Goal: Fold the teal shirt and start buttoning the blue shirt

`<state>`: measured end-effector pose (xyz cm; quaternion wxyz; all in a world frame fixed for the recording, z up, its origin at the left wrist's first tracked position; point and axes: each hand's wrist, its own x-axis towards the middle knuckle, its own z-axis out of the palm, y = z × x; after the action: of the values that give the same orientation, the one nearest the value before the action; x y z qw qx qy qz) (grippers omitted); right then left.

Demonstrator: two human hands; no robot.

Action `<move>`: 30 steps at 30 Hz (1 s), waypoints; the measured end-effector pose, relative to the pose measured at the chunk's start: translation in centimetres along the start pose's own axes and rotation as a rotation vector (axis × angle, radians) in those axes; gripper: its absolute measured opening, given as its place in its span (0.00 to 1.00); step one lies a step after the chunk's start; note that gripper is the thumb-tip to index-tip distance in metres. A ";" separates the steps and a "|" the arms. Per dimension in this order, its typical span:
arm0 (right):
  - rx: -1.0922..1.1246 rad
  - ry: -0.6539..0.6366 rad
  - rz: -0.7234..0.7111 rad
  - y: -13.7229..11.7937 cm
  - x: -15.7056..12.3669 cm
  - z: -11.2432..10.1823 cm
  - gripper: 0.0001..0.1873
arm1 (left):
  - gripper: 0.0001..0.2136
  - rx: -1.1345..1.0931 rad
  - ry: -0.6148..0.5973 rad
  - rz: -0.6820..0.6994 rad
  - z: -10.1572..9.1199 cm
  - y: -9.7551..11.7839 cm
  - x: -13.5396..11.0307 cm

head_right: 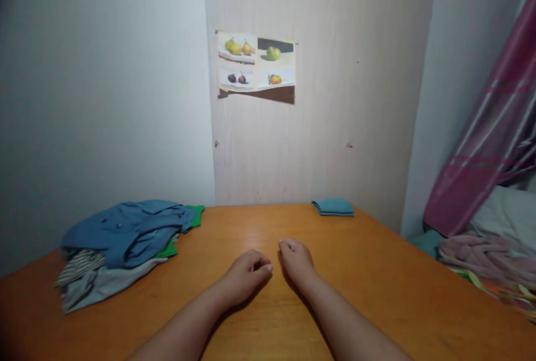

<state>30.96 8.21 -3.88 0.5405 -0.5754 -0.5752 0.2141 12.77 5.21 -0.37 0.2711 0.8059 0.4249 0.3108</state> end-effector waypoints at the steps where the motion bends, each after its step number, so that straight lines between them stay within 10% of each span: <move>1: -0.021 -0.010 -0.012 -0.1 -0.2 -0.1 0.20 | 0.10 -0.079 0.015 -0.018 -0.1 0.0 0.1; 7: 0.007 -0.133 -0.023 -0.1 -0.4 -1.6 0.22 | 0.12 -0.386 0.211 -0.135 -1.7 -0.5 0.6; 15: 0.115 -0.392 0.030 -0.7 -0.8 -2.8 0.28 | 0.15 -0.451 0.801 -0.339 -7.6 -3.4 2.1; 24: 0.104 -0.439 0.025 0.3 -0.5 -3.0 0.29 | 0.24 -0.214 1.427 -0.631 -13.5 -5.9 0.3; 30: 0.142 -0.489 0.036 0.7 -0.5 -3.1 0.28 | 0.22 -0.087 1.562 -0.713 -15.4 -6.8 -0.5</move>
<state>33.84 6.75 -3.67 0.4207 -0.4771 -0.6621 0.3963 -2.24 10.80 4.84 0.0130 0.1682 0.7050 0.6888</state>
